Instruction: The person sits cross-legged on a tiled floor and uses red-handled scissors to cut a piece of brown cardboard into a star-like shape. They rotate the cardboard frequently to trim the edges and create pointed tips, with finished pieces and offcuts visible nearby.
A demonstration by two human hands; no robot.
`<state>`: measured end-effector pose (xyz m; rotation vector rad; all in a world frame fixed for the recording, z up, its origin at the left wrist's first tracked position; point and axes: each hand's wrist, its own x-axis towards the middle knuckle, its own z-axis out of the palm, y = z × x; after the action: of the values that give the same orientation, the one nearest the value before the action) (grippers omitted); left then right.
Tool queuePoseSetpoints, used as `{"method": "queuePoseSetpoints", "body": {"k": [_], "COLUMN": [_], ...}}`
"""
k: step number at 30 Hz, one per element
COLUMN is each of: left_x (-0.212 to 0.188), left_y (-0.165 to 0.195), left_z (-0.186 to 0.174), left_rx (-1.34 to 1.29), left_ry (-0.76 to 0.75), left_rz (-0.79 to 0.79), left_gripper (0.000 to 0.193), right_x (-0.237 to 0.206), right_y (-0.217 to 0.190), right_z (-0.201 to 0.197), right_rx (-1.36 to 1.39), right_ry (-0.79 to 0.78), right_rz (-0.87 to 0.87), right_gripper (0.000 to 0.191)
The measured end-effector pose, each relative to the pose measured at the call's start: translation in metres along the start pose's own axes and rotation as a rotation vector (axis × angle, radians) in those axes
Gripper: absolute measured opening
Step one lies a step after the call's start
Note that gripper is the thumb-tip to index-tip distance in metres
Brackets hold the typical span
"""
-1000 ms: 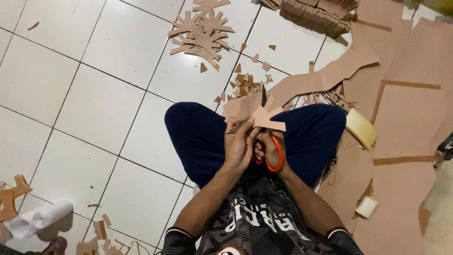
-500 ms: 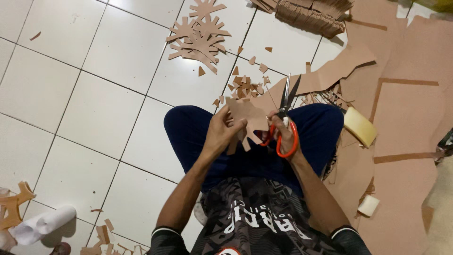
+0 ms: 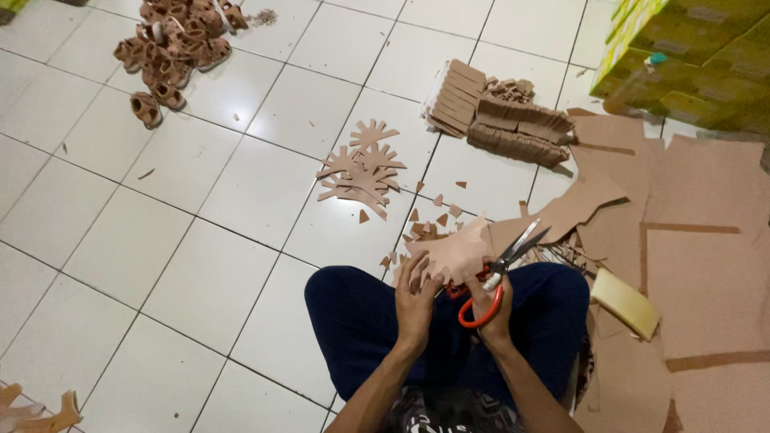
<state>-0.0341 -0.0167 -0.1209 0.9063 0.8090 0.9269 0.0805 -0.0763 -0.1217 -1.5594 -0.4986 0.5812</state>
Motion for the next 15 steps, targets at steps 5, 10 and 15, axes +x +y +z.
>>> {"method": "queuePoseSetpoints", "body": {"k": [5, 10, 15], "left_x": [-0.004, 0.004, 0.038], "left_y": [0.005, 0.017, 0.035], "left_z": [0.005, 0.009, -0.009], "left_rx": [0.016, 0.222, 0.294], "left_ry": [-0.096, 0.001, 0.086], "left_rz": [-0.101, -0.029, 0.115], "left_gripper": [0.044, 0.037, 0.041], "right_x": [-0.002, -0.01, -0.042], "right_y": [-0.003, -0.005, 0.009], "right_z": [-0.001, -0.001, -0.019], "right_rx": [0.103, 0.156, 0.028], "right_ry": [-0.052, -0.136, -0.285], "right_rz": [-0.053, 0.095, 0.238], "right_gripper": [0.037, 0.035, 0.037]}}
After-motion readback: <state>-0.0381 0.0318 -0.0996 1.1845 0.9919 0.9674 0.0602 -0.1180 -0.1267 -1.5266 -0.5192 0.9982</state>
